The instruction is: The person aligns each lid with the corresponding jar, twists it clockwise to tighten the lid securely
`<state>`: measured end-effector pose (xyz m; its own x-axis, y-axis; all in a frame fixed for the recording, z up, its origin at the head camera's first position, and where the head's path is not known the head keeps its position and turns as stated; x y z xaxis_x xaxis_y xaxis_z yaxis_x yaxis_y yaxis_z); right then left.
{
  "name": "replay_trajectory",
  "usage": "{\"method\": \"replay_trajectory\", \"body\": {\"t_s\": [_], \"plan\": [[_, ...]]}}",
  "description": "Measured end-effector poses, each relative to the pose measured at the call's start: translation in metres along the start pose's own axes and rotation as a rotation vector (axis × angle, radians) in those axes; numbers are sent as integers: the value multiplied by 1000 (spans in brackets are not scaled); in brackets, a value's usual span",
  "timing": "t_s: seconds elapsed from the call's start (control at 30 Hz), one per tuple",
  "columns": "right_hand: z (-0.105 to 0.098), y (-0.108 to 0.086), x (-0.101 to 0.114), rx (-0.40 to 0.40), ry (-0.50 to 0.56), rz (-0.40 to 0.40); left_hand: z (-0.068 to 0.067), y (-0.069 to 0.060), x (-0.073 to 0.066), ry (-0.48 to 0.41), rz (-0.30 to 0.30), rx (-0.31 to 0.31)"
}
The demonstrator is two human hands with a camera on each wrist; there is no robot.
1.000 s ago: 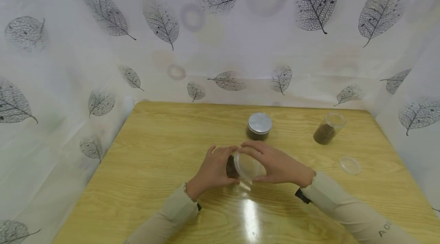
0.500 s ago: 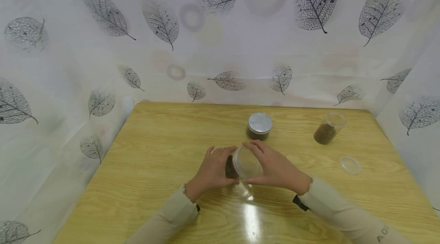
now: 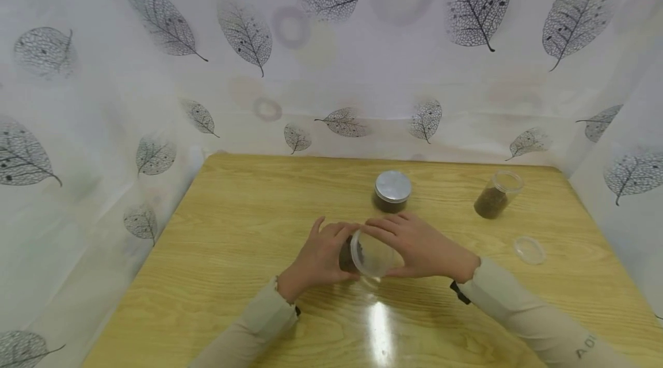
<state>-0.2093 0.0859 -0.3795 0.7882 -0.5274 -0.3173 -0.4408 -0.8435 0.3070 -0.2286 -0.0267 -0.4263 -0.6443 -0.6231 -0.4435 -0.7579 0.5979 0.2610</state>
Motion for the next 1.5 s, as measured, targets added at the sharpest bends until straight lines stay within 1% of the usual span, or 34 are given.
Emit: {"method": "replay_trajectory", "body": {"t_s": [0.13,0.23,0.33,0.47,0.53,0.6,0.7,0.8,0.83,0.9,1.0,1.1,1.23,1.3,1.37,1.5], "plan": [[0,0,1,13,-8,-3,0,0,-1,1,0,-9],[1,-2,-1,2,-20,39,0,0,-1,8,-6,-23],[2,-4,-3,-18,-6,114,1,0,-1,19,-9,-44],[5,-10,-4,-40,29,249,0,-1,-3,42,2,-78],[8,-13,-4,-43,38,318,1,-2,-4,62,7,-87],[8,-17,-3,-46,26,378,1,-2,-6,95,11,-90],[8,-20,-2,-24,15,450,0,-2,-8,158,21,-96],[8,-21,-2,19,-5,480,-1,-2,-11,209,33,-105],[8,-21,-3,33,-13,475,-1,-2,-11,217,37,-108],[8,-20,-4,52,-43,440,-1,-2,-11,226,45,-116],[7,-18,-8,47,-68,346,-2,-2,-10,213,58,-131],[9,-16,-11,28,-47,237,-2,-3,-7,170,59,-128],[11,-12,-12,-8,15,123,-1,-3,-2,109,51,-95],[10,-9,-12,-22,41,83,0,-3,0,90,53,-81],[10,-6,-12,-34,45,49,0,-2,0,80,60,-71],[10,-1,-10,-55,37,9,0,-2,2,73,76,-68]]}}
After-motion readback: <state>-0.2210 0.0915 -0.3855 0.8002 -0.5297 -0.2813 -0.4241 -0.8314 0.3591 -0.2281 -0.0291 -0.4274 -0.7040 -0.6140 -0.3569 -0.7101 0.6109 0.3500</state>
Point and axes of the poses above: each hand's wrist, its own y-axis towards the middle knuckle, its own z-axis out of the palm, x = y × z, the point moved 9 cm from there along y, towards the middle knuckle, and after that the axes turned 15 degrees about -y, right-handed, at the moved point
